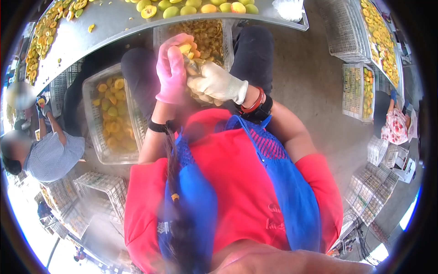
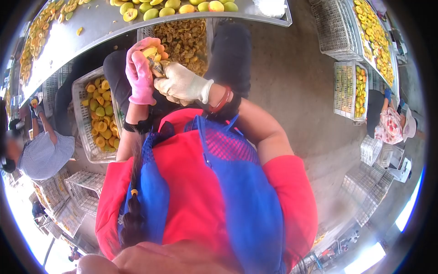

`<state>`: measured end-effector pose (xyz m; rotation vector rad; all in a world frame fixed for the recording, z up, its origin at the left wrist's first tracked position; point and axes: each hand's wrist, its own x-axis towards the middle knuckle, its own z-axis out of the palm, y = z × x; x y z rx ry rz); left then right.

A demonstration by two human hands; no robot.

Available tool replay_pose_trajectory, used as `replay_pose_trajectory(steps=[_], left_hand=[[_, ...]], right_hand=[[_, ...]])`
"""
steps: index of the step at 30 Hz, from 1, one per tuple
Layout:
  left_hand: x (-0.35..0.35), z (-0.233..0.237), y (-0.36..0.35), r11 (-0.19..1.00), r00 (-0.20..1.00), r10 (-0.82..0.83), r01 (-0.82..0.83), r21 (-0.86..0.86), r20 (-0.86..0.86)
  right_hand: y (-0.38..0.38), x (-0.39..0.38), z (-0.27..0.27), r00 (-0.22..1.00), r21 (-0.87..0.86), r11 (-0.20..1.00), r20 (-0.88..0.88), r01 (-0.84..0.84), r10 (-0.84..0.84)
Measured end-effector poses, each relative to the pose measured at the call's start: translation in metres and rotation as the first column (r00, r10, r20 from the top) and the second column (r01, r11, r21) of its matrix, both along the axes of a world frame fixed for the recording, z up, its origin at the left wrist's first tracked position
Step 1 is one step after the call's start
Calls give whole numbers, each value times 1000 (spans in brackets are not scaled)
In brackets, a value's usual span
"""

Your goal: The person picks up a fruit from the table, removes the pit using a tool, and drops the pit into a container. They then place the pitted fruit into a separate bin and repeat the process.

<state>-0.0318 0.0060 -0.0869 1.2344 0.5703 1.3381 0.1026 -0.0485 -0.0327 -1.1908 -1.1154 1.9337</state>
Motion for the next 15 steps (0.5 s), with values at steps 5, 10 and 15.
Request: replay_pose_trajectory(steps=[5,10,15], left_hand=[[-7,9,1,988,993,-119,118,-101,-2],[-15,7,5,960,972,-232,222,-170,-38],[-19,10,11,939,945,-322,309,-152,-65]], right_hand=[[0,5,-3,986,-120,990,-162,-70,50],[-2,7,-11,949,-154,974,-295,-164,113],[1,8,-22,880,-170,956,-454,-238,138]])
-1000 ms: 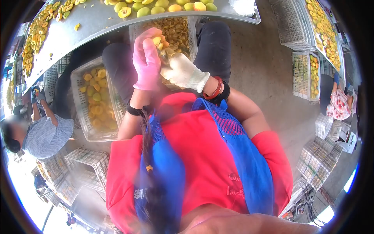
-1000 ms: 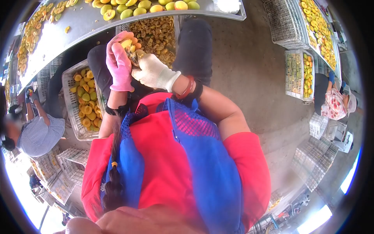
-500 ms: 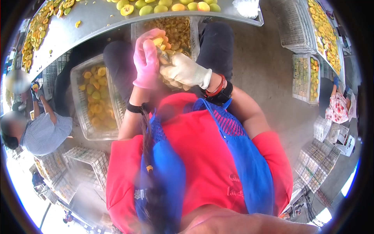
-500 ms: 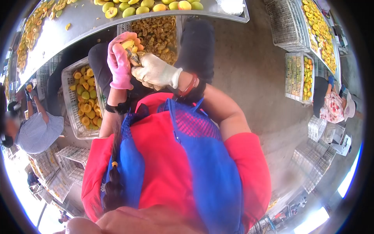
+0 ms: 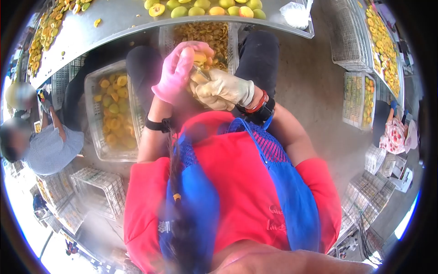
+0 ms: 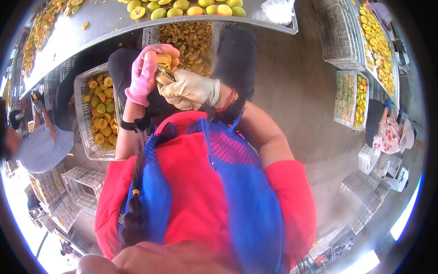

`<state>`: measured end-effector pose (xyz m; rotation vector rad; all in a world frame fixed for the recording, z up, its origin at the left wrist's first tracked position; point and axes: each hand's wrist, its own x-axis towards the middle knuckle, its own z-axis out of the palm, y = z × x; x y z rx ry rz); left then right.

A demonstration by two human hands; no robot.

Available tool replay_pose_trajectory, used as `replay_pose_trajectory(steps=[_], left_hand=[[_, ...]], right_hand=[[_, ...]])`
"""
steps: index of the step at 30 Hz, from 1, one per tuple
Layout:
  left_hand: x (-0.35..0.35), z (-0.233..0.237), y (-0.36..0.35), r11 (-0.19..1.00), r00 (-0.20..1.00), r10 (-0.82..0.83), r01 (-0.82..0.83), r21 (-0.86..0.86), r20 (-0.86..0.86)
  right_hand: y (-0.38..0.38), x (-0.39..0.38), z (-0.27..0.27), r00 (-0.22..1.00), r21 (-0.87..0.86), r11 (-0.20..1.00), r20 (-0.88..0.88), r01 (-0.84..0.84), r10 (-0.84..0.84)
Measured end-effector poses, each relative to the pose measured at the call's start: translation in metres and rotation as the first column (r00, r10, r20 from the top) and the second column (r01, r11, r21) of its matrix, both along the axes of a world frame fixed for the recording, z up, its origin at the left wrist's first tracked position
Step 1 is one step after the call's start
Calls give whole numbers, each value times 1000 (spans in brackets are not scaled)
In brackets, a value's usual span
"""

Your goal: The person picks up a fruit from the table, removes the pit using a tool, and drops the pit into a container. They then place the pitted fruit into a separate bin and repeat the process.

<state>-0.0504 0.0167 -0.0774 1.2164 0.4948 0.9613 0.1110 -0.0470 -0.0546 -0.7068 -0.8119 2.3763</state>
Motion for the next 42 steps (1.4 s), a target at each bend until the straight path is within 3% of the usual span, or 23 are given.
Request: replay_pose_trajectory(steps=[2,4,6,8,9,11,12,14,15,18,20,22,23,24,25,26,28,29,32,33,36,39,42], left_hand=[[3,4,3,998,998,65,-65,-19,-6],[7,14,7,923,943,332,-317,-216,35],[-8,8,22,814,830,558,-545,-200,10],[-46,-3,35,713,714,699,-700,-38,-31],[-68,-3,37,631,621,772,-774,52,-133],[-122,-9,41,460,251,859,-761,457,-446],[-141,-7,43,417,112,828,-779,469,-550],[-173,-7,50,459,-141,717,-642,615,-682],[-178,-8,59,465,-152,713,-628,624,-685],[-169,-21,101,535,-29,726,-604,591,-687],[-133,-23,148,672,78,656,-514,534,-751],[-101,-31,192,787,29,534,-383,484,-845],[-87,-38,217,826,-76,482,-293,481,-873],[-73,-36,229,876,-57,390,-285,389,-919],[-57,-28,238,916,-41,291,-276,291,-956],[-45,-24,246,946,-27,187,-265,187,-982],[-43,-69,275,968,23,127,-220,119,-992],[-41,-85,287,977,45,99,-193,89,-994],[-30,-86,271,913,11,361,-209,351,-933],[-30,-89,269,910,96,370,-239,340,-924],[-35,-100,262,814,179,580,-170,556,-795],[-28,-56,223,878,508,477,-252,407,-717],[-22,-15,174,955,797,278,-289,66,-535]], right_hand=[[2,0,4,999,-12,999,4,34,-34],[4,-4,5,998,9,998,25,54,-54],[1,-7,1,992,12,993,58,115,-116],[3,-4,-10,979,41,986,117,164,-167],[4,0,-12,965,37,979,162,202,-205],[7,4,-22,926,79,956,236,284,-294],[6,4,-26,914,97,954,273,283,-299],[9,3,-29,882,139,947,345,289,-320],[10,2,-18,865,115,954,402,277,-300],[12,-7,-56,804,271,897,406,348,-434],[15,-8,-60,698,464,841,505,277,-508],[14,-10,-62,616,577,767,503,282,-606],[12,-12,-64,592,601,724,462,339,-661],[13,-13,-66,565,620,679,420,393,-710],[16,-12,-67,480,741,584,401,331,-781],[19,-8,-73,563,574,729,485,373,-669],[28,1,-93,730,166,908,548,384,-409],[26,1,-99,691,172,934,633,314,-349],[22,-1,-86,668,174,944,671,279,-321],[24,-2,-82,678,207,944,657,257,-329],[28,-2,-60,670,170,958,686,231,-284],[26,-4,-73,567,526,828,628,194,-532],[29,-8,-52,554,683,677,464,274,-692]])
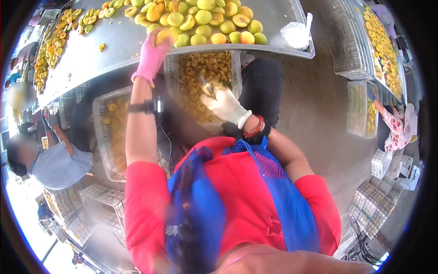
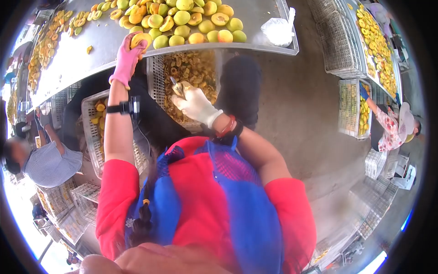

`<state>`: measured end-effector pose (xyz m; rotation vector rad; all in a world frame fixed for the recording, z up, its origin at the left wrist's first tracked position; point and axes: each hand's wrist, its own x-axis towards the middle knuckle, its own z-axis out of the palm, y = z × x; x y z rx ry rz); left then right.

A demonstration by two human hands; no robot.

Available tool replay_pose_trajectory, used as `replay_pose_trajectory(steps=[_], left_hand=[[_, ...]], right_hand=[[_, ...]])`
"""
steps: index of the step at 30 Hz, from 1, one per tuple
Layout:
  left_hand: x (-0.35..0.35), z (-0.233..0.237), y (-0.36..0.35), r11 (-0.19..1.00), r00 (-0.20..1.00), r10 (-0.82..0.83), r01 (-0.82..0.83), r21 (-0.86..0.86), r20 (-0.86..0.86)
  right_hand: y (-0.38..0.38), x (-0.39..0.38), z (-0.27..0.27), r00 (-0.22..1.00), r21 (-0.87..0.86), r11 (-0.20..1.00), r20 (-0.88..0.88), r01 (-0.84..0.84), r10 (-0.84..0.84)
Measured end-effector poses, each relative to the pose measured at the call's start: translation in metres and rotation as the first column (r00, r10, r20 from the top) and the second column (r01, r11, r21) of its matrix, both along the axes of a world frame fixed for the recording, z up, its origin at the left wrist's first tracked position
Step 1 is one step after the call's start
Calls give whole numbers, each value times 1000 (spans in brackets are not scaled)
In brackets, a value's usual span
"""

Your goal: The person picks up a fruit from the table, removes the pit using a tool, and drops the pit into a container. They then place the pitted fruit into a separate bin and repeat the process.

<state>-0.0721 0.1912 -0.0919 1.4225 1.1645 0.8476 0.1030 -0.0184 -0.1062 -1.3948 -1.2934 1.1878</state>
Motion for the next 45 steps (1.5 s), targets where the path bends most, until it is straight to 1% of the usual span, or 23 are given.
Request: replay_pose_trajectory(steps=[1,2,4,5,7,8,9,12,13,16,19,22,25,28,31,34,37,40,43,45], left_hand=[[4,14,-22,999,999,32,-32,-11,28],[7,22,-39,998,995,35,-30,-55,93],[11,32,-69,989,973,51,-19,-145,223],[13,33,-80,988,966,49,-10,-153,252],[16,43,-101,985,958,4,45,-165,286],[16,47,-110,983,953,-18,72,-168,303],[15,49,-117,983,963,-48,92,-157,267],[19,53,-134,974,952,-81,139,-181,294],[16,58,-141,978,965,-144,173,-119,220],[27,62,-155,996,976,-92,94,3,198],[31,47,-157,950,995,-82,59,307,64],[35,42,-159,926,994,-44,5,377,95],[34,42,-163,952,990,-29,-14,305,137],[36,43,-165,954,987,-8,-39,297,158],[33,47,-168,966,987,-14,-28,257,160],[32,41,-163,851,999,-3,-15,525,35],[26,46,-161,783,995,32,37,621,-99],[27,54,-163,846,978,12,101,524,-207],[35,76,-166,968,919,-51,142,206,-391],[38,57,-159,964,976,-37,92,249,-216]], right_hand=[[1,1,16,998,-60,998,-56,-27,24],[2,1,20,999,88,996,25,-24,22],[5,0,25,983,371,927,184,-54,-16],[5,-2,29,985,380,925,167,-25,-42],[7,1,30,967,452,890,244,-54,-65],[5,0,32,966,474,880,240,-30,-97],[4,0,35,963,496,868,236,-6,-128],[-3,8,45,886,462,885,430,-53,-171],[-5,8,50,869,461,885,462,-61,-181],[-12,9,54,818,363,927,558,-90,-139],[-17,7,49,792,355,928,596,-112,-133],[-21,3,53,830,342,938,540,-63,-141],[-23,2,46,832,409,908,532,-89,-158],[-25,0,48,826,397,916,533,-54,-182],[-24,0,41,873,453,890,455,-59,-174],[-24,0,40,883,455,888,441,-64,-162],[-25,2,52,827,327,937,556,-127,-82],[-23,3,33,746,229,937,664,-265,49],[-21,2,22,868,283,943,497,-177,14],[-22,3,18,910,402,902,413,-160,-22]])
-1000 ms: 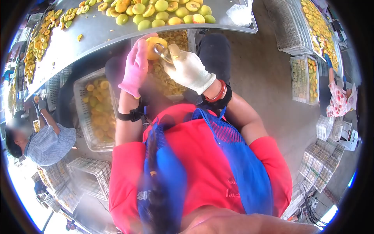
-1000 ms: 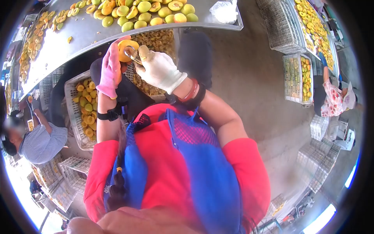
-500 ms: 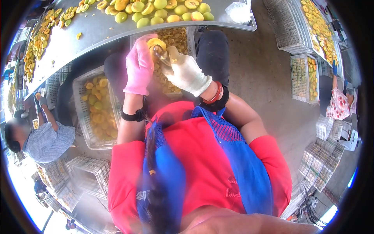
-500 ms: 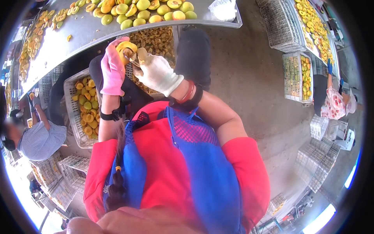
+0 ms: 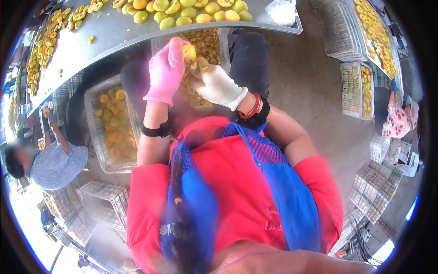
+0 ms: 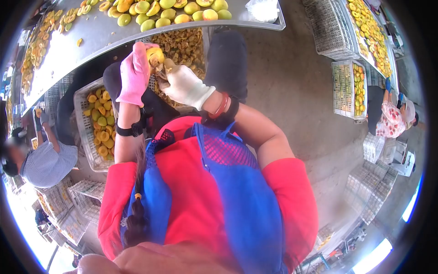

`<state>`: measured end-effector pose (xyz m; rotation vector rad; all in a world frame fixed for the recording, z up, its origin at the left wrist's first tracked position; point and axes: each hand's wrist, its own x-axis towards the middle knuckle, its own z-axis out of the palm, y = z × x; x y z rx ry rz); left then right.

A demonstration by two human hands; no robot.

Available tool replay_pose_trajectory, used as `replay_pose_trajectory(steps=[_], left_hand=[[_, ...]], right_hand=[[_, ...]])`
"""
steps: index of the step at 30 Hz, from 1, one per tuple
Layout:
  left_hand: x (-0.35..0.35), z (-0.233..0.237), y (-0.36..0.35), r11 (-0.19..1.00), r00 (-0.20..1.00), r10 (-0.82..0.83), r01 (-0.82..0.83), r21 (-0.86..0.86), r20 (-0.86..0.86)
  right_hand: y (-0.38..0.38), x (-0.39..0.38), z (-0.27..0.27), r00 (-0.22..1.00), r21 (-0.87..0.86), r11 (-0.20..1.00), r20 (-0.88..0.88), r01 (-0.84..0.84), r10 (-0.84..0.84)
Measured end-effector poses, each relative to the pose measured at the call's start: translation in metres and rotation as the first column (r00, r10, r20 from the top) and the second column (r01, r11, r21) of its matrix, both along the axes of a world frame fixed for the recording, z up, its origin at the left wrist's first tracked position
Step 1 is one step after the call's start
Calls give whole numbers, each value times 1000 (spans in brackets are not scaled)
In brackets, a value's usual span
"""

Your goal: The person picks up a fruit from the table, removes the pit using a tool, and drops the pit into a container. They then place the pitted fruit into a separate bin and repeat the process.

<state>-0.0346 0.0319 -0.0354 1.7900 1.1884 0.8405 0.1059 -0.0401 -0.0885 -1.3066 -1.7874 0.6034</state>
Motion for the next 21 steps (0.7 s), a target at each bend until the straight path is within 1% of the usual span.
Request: replay_pose_trajectory(steps=[1,2,4,5,6,7,9,10,11,13,14,16,17,19,21], left_hand=[[2,-9,4,1000,996,4,-6,13,92],[5,-15,5,999,958,21,-7,-49,285],[13,-26,1,1000,900,18,-24,9,436],[19,-29,0,999,862,8,-33,40,507],[28,-22,-9,999,792,15,9,-36,611],[28,-21,-9,997,786,36,17,-80,617],[26,-21,-9,985,775,84,30,-168,627],[26,-18,-11,987,756,66,45,-153,651],[25,-17,-11,975,759,101,53,-215,643],[22,-12,-10,940,767,161,73,-333,622],[22,-8,-11,923,773,196,62,-379,603],[19,-14,-8,918,768,169,105,-383,617],[17,-17,-7,914,766,158,126,-386,623],[16,-15,-8,930,769,117,137,-341,629],[13,-15,-9,934,780,74,165,-318,621]], right_hand=[[1,0,1,998,-1,1000,-64,3,-3],[2,-1,2,992,0,1000,-128,5,-5],[2,-2,16,957,-117,993,-284,23,-56],[3,-2,22,923,-216,976,-380,-26,-59],[2,-2,28,879,-306,948,-471,-85,-73],[1,-3,34,826,-388,909,-555,-155,-96],[-3,-1,48,773,-448,860,-626,-244,-107],[-4,-1,48,779,-445,857,-621,-259,-87],[-5,-1,48,785,-442,854,-616,-274,-67],[-3,1,42,855,-366,899,-518,-242,19],[-3,4,42,853,-413,864,-520,-288,36],[-2,11,54,847,-499,781,-526,-376,71],[-2,12,51,814,-530,731,-578,-430,59],[0,14,46,741,-569,623,-671,-537,25],[-2,19,57,717,-632,507,-696,-586,-38]])
